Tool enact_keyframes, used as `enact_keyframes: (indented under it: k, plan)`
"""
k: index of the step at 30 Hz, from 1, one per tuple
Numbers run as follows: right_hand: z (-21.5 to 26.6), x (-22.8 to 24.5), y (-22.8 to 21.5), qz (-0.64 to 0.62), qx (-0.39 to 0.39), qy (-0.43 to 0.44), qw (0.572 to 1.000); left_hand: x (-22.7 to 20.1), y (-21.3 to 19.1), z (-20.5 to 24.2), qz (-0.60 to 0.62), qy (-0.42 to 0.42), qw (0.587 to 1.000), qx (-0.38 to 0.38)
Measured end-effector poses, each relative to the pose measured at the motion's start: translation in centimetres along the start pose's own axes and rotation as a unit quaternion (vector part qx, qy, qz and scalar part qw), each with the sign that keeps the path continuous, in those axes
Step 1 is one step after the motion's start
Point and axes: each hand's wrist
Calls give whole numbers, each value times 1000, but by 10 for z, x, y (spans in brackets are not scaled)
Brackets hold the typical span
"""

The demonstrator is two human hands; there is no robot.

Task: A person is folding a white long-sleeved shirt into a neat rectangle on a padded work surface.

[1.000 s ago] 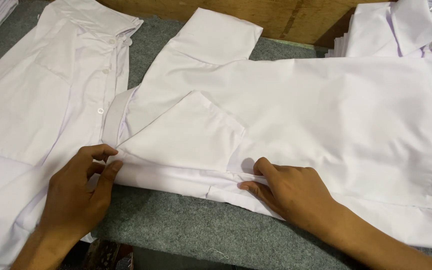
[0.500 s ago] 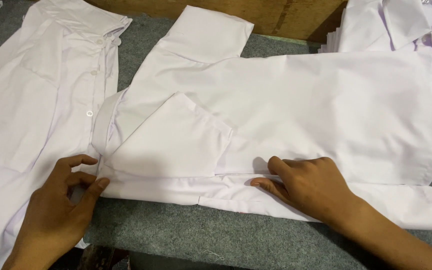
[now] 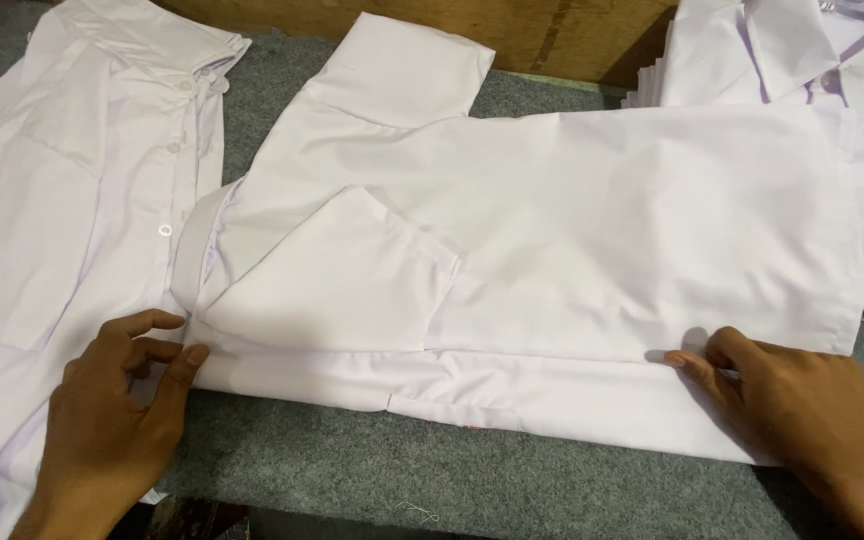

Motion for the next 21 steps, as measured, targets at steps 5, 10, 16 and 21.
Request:
enact_keyframes:
  k: [5,10,16,21]
  plan:
    - [16,-4,7,22,10,51,998,3,2,-6,-90,99,990,-34]
    - [22,-4,6,1,-38,28,999,-20,7,-25,-219,274,930,-111]
    - [24,-8,11,9,-37,43,998,-26,40,-56,-257,374,878,-154]
    - [23,-4,7,-1,-22,56,998,-31,46,-52,-370,394,798,-266]
Point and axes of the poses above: each hand's wrist, its own z-axis away from the middle knuckle, its own y-axis out of the palm, x = y × z, and after that the axes turned 2 degrees about x, right-handed
